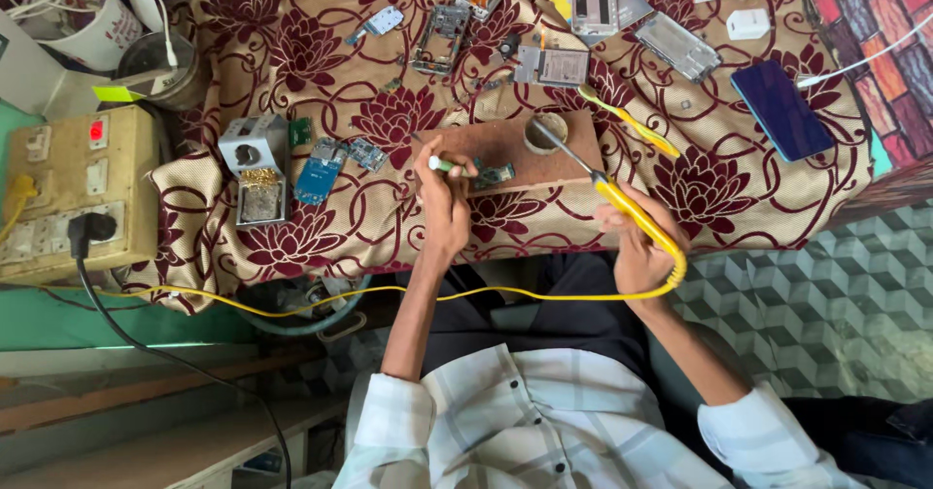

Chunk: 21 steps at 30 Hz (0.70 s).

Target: The person uses a soldering iron and solder wire to solder components on a small blue circuit board. They repeatedly apply solder to various points on the board while holding it steady with their other hand.

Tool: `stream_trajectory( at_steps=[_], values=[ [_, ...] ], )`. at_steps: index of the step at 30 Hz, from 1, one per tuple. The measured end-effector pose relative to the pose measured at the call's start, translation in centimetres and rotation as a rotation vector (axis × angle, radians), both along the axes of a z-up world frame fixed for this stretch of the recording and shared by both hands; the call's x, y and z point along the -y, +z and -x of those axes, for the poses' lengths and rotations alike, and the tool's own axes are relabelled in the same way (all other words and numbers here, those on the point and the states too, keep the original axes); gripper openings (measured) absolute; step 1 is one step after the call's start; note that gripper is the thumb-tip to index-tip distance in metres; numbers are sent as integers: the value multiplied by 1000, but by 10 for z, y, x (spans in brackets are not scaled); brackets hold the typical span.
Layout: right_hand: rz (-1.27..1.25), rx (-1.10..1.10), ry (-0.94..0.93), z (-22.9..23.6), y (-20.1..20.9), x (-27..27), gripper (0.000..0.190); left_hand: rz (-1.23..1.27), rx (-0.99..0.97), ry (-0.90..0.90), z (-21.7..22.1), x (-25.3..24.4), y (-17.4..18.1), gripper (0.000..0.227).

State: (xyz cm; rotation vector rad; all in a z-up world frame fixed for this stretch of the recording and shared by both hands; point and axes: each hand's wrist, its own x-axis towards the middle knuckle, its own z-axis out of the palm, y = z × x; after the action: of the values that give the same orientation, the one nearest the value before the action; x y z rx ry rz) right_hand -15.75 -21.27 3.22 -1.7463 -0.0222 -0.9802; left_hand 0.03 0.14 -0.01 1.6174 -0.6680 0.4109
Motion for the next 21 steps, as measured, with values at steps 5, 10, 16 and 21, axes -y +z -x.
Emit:
stream_trajectory(
  at_steps=[5,10,16,21],
  values=[
    [-194,154,17,3,-18,13,25,45,-38,-14,-6,5,-9,43],
    [-112,91,-105,-20,-19,36,23,87,-59,-17,-9,6,-18,51],
    [-60,34,8,-54,-6,49,21,84,113,46,-12,9,-24,64],
    [69,-126,0,-63,2,48,19,88,41,81,-17,12,-23,58]
  ],
)
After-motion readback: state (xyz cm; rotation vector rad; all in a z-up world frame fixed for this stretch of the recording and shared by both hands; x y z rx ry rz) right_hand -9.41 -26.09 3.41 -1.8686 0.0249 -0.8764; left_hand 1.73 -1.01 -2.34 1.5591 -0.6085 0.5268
